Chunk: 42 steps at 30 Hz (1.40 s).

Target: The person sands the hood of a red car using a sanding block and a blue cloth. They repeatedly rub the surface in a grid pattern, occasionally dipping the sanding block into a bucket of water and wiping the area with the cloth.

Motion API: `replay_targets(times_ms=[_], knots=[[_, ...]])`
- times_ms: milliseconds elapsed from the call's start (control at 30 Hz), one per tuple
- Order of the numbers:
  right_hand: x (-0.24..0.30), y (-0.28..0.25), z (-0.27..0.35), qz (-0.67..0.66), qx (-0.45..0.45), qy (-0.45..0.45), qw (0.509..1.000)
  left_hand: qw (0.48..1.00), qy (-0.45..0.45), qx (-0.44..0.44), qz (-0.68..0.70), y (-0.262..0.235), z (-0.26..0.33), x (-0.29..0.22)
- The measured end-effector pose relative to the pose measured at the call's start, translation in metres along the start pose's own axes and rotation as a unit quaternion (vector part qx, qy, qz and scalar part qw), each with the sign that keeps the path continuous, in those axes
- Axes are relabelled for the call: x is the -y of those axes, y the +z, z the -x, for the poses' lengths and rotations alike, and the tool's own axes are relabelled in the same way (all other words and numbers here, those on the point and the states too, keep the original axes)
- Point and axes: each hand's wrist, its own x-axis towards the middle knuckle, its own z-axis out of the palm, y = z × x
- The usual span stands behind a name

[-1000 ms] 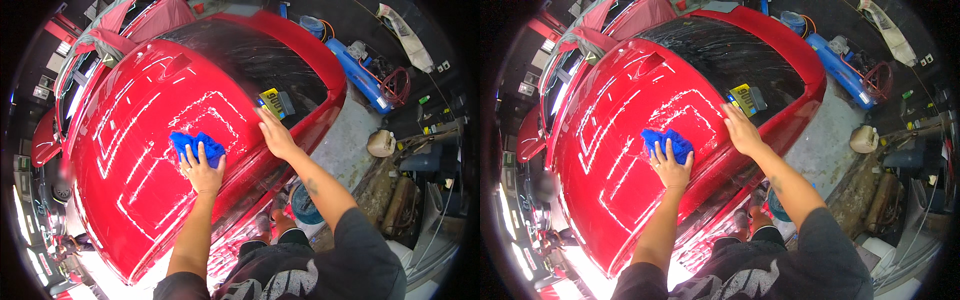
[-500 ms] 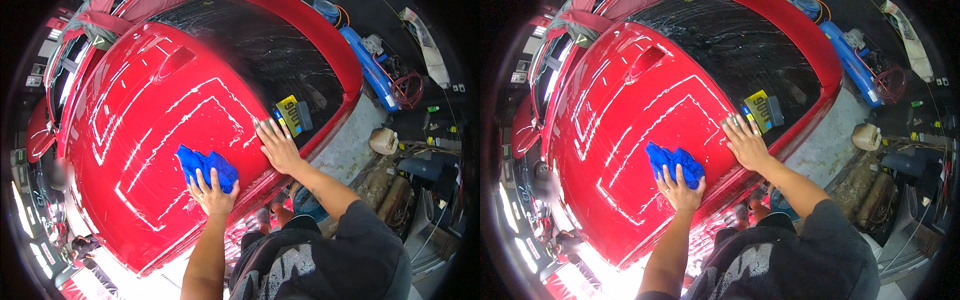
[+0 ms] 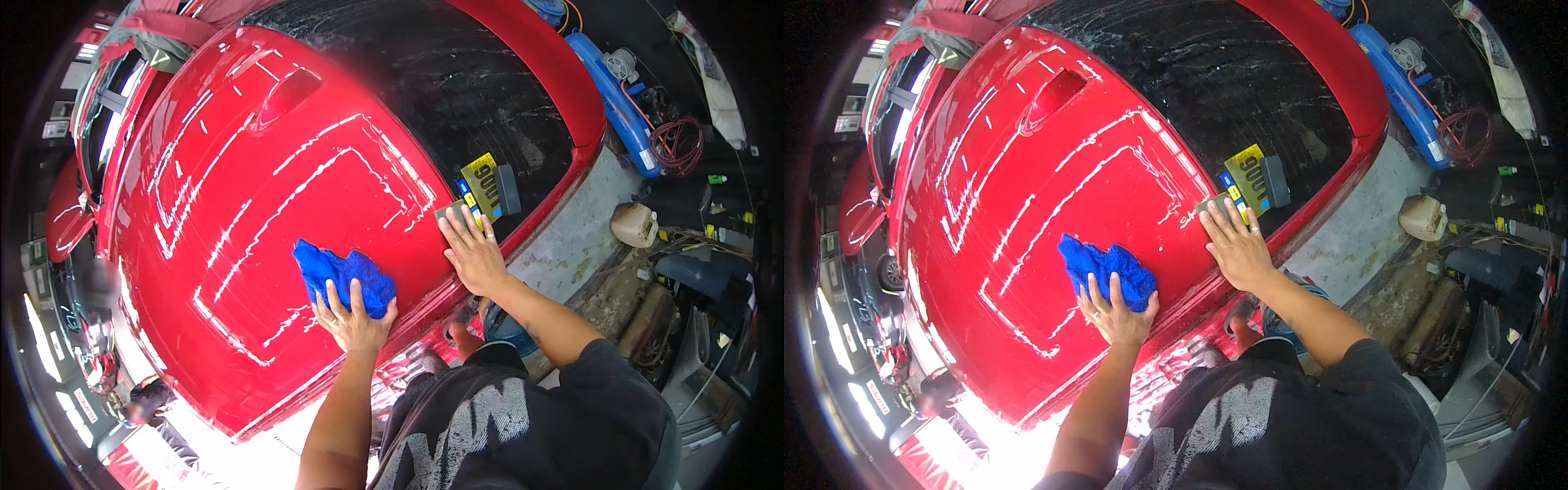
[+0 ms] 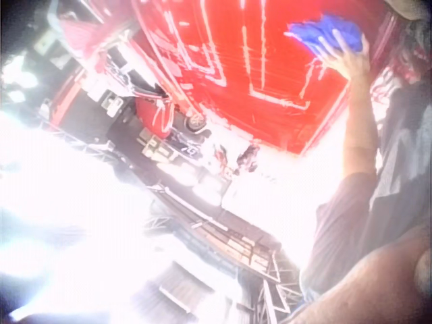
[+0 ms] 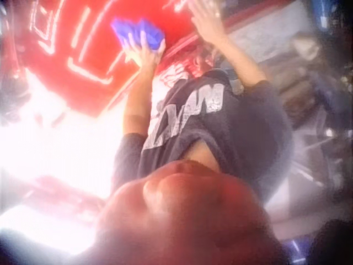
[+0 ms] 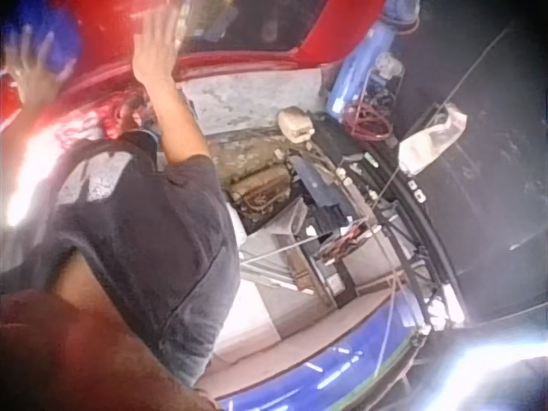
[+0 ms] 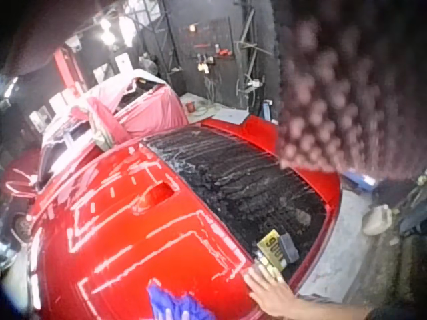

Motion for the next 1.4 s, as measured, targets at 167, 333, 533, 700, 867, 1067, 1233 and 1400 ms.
replay_targets(times_ms=[167, 333, 533, 700, 867, 1067, 1233, 1400], knots=[[-0.004, -0.011, -0.127, 0.019, -0.115, -0.023, 0.993, 1.000, -0.004, 0.013, -0.001, -0.004, 0.000, -0.002], [-0.012, -0.014, -0.185, -0.006, -0.118, -0.016, 0.993, 1.000, 0.003, 0.012, 0.005, 0.000, -0.002, -0.006], [-0.011, 0.009, -0.012, -0.007, -0.017, -0.021, 1.000, 1.000, -0.001, 0.003, -0.007, 0.001, -0.001, 0.000], [-0.011, -0.016, -0.141, 0.023, -0.074, -0.055, 0.995, 1.000, 0.005, 0.004, 0.002, -0.002, -0.002, -0.001], [-0.013, -0.034, -0.285, 0.009, -0.055, -0.073, 0.996, 1.000, 0.015, 0.009, 0.005, -0.002, -0.002, -0.001], [-0.009, -0.049, -0.393, 0.029, -0.055, -0.062, 0.996, 1.000, 0.031, 0.003, -0.002, 0.002, -0.003, 0.000], [-0.009, -0.045, -0.373, 0.033, -0.028, -0.078, 0.996, 1.000, 0.025, 0.006, -0.003, 0.000, 0.003, 0.003], [-0.012, -0.033, -0.356, 0.021, -0.039, -0.084, 0.995, 1.000, 0.023, 0.008, -0.006, -0.003, 0.002, 0.003]])
